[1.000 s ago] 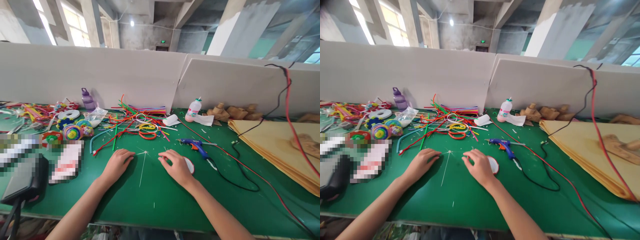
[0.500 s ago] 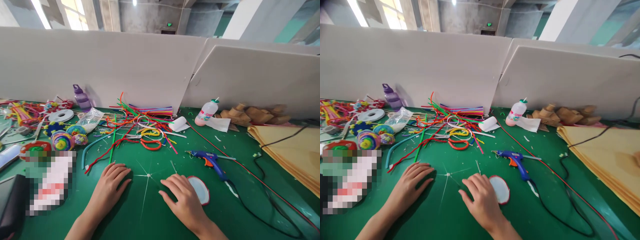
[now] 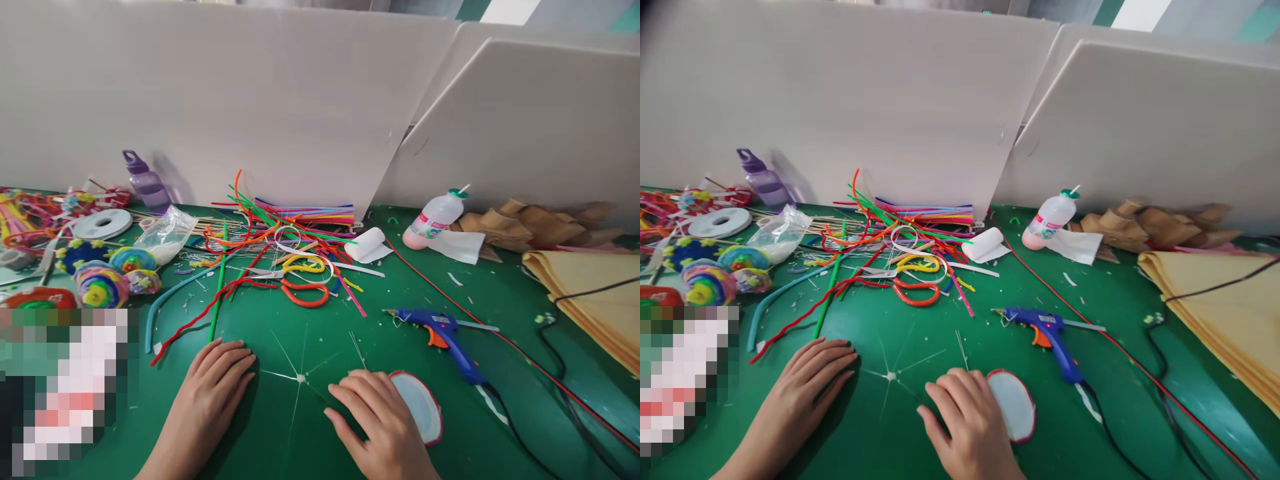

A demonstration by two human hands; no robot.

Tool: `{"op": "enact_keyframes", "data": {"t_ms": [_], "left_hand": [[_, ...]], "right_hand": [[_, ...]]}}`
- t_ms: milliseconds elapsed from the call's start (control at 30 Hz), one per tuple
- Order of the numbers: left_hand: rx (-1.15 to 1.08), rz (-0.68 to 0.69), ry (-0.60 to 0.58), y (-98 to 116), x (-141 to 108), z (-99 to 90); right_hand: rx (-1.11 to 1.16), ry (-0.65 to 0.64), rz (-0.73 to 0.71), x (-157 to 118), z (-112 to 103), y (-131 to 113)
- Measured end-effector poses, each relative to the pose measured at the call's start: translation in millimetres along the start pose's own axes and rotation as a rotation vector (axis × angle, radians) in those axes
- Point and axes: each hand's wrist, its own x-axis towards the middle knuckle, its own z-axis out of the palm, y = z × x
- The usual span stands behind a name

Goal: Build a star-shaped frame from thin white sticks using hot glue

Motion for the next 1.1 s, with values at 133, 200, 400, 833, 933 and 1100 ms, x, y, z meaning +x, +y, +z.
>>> {"op": "enact_keyframes", "data": {"t_ms": [133, 200, 400, 833, 933, 1100], "left_hand": [[-0.002, 0.005, 0.016, -0.9, -0.6, 1.0], [-0.002, 0.008, 0.012, -1.3, -0.9, 1.2], [-0.007, -0.005, 0.012, -1.1, -1.4, 0.8], [0.0, 0.023, 0.011, -1.3, -0.3, -0.6], [0.01, 0.029, 0.001, -1.3, 0.3, -1.4], [0.01, 0.05, 0.011, -1.7, 0.8, -2.1]], "right_hand": [[0.022, 0.003, 0.014, 0.2, -0.5, -0.7], [0.03, 0.006, 0.013, 0.3, -0.6, -1.0], [0.042, 0.009, 0.016, -0.1, 0.8, -0.5], [0.057, 0.017, 0.026, 0.6, 0.7, -3.3], [0.069, 0.029, 0.029, -0.3, 1.3, -3.4], [0.083, 0.033, 0.026, 0.6, 2.2, -3.5]]}}
